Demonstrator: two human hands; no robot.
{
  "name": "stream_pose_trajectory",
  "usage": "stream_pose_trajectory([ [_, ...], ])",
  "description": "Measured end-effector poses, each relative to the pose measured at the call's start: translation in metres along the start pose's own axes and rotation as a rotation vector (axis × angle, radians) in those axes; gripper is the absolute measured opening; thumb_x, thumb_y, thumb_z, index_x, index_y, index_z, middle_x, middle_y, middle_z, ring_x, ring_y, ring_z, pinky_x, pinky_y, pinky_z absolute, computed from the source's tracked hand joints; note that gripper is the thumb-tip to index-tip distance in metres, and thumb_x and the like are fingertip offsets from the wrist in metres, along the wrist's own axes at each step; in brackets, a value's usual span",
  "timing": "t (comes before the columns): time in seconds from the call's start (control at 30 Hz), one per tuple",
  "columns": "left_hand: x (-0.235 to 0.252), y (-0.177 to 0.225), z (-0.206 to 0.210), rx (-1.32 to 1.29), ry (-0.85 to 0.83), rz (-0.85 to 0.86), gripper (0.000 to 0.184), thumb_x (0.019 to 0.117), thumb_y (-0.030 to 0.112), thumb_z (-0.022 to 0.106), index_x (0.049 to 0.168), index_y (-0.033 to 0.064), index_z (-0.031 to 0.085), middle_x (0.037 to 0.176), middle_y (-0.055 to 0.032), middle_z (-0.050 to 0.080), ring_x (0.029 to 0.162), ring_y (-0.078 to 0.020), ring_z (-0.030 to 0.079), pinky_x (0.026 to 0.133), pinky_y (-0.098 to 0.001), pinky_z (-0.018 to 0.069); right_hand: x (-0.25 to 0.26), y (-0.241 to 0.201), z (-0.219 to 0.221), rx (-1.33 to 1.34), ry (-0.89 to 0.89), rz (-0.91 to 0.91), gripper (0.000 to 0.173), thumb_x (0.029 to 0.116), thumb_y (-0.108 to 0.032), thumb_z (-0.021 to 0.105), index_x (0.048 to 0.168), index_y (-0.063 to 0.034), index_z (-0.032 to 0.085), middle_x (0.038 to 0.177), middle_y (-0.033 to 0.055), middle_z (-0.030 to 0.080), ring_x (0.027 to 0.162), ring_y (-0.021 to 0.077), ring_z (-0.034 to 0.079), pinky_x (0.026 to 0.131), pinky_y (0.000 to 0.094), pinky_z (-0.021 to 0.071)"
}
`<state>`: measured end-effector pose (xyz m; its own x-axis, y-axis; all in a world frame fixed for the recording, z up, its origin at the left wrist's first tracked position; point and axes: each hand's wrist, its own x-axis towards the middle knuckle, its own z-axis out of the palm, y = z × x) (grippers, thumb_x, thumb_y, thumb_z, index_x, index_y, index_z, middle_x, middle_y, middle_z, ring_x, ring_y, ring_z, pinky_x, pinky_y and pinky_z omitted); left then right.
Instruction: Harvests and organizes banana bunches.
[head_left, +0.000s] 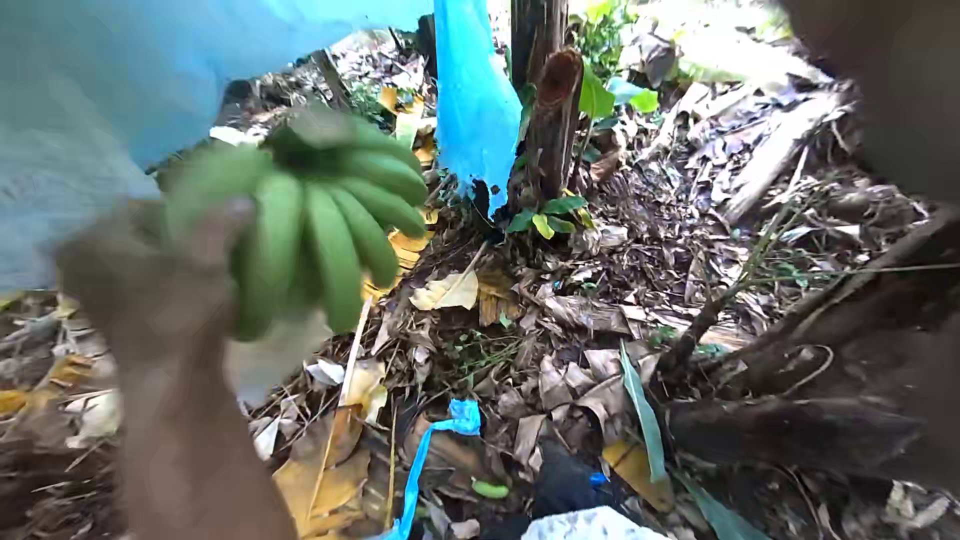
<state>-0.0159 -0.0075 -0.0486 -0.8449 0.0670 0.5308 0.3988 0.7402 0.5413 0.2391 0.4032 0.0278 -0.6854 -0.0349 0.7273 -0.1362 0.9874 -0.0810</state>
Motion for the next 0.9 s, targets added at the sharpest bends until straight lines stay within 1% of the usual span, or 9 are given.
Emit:
stream_pose_trajectory([
  [0.03,-0.018,-0.018,0.026,-0.027,-0.059,-0.101,0.07,0.0895,0.069,0.065,0.127,0.0087,0.064,0.111,-0.0199,0.069,0.097,-0.0364,0.07,0.081,-0.0657,0.0561,-0.01,-0.023,0.023,0.042,0.032,0.059,0.034,0.1028,-0.032,0.06,0.125,-0.0067,0.065,0.09,0.0055,0.067,0.072,0.0124,0.063,0.06,0.0355,0.0539],
  [0.1,-0.06,-0.035,0.073,-0.079,-0.224,-0.272,0.061,0.0905,0.055,0.072,0.125,0.0048,0.067,0.114,-0.0253,0.068,0.105,-0.0435,0.066,0.091,-0.0717,0.0501,-0.059,-0.033,0.088,0.354,-0.05,0.199,0.051,0.1012,-0.028,0.058,0.149,-0.0138,0.05,0.084,-0.0007,0.066,0.06,0.0103,0.059,0.051,0.0333,0.0541],
  [0.13,-0.084,-0.047,0.098,-0.071,-0.296,-0.337,0.057,0.09,0.053,0.073,0.121,0.0054,0.07,0.111,-0.0236,0.07,0.105,-0.042,0.067,0.093,-0.0706,0.0505,-0.097,-0.025,0.132,0.613,-0.13,0.336,0.047,0.1004,-0.026,0.057,0.146,-0.0151,0.051,0.083,0.0005,0.068,0.061,0.0123,0.063,0.054,0.0348,0.0577],
  [0.23,-0.157,-0.078,0.16,-0.016,-0.46,-0.455,0.053,0.0873,0.054,0.075,0.116,0.0093,0.074,0.105,-0.0178,0.073,0.101,-0.0377,0.07,0.09,-0.068,0.0528,-0.216,-0.023,0.27,1.181,-0.255,0.891,0.041,0.1009,-0.022,0.054,0.134,0.001,0.055,0.087,0.0103,0.07,0.07,0.0205,0.067,0.064,0.0391,0.0589],
  [0.33,-0.218,-0.11,0.205,0.035,-0.531,-0.493,0.052,0.0838,0.053,0.078,0.11,0.0087,0.075,0.099,-0.0176,0.073,0.096,-0.0383,0.07,0.086,-0.0679,0.0532,-0.308,-0.054,0.37,1.46,-0.295,1.332,0.04,0.1045,-0.024,0.052,0.136,0.0005,0.053,0.087,0.013,0.069,0.068,0.021,0.066,0.061,0.0371,0.058],
  [0.43,-0.259,-0.14,0.231,0.056,-0.547,-0.547,0.048,0.0825,0.052,0.079,0.107,0.0105,0.076,0.095,-0.0138,0.074,0.093,-0.0347,0.071,0.084,-0.0658,0.0538,-0.36,-0.082,0.433,1.625,-0.408,1.54,0.037,0.1086,-0.027,0.047,0.138,-0.0053,0.053,0.085,0.0125,0.069,0.063,0.0191,0.064,0.054,0.0332,0.0547],
  [0.63,-0.311,-0.175,0.238,0.037,-0.611,-0.659,0.053,0.0853,0.053,0.077,0.116,0.0096,0.073,0.105,-0.0147,0.073,0.1,-0.0334,0.069,0.089,-0.0637,0.0531,-0.404,-0.118,0.472,1.68,-0.661,1.587,0.033,0.11,-0.026,0.045,0.134,-0.0049,0.054,0.085,0.0127,0.068,0.062,0.0186,0.064,0.052,0.0315,0.0555],
  [0.8,-0.326,-0.193,0.226,0.012,-0.589,-0.734,0.05,0.0815,0.055,0.077,0.111,0.0145,0.075,0.096,-0.0091,0.075,0.092,-0.0299,0.072,0.082,-0.0635,0.0554,-0.39,-0.133,0.465,1.587,-0.736,1.548,0.035,0.1094,-0.025,0.047,0.137,-0.0037,0.052,0.082,0.0136,0.067,0.061,0.0199,0.064,0.052,0.033,0.0549],
  [0.9,-0.326,-0.191,0.212,0.046,-0.61,-0.771,0.053,0.082,0.057,0.078,0.114,0.0141,0.075,0.099,-0.0103,0.075,0.095,-0.0315,0.072,0.084,-0.0637,0.0549,-0.377,-0.147,0.457,1.514,-0.829,1.521,0.035,0.1087,-0.025,0.049,0.135,-0.0032,0.055,0.082,0.0129,0.067,0.06,0.0191,0.063,0.051,0.0326,0.0544],
])
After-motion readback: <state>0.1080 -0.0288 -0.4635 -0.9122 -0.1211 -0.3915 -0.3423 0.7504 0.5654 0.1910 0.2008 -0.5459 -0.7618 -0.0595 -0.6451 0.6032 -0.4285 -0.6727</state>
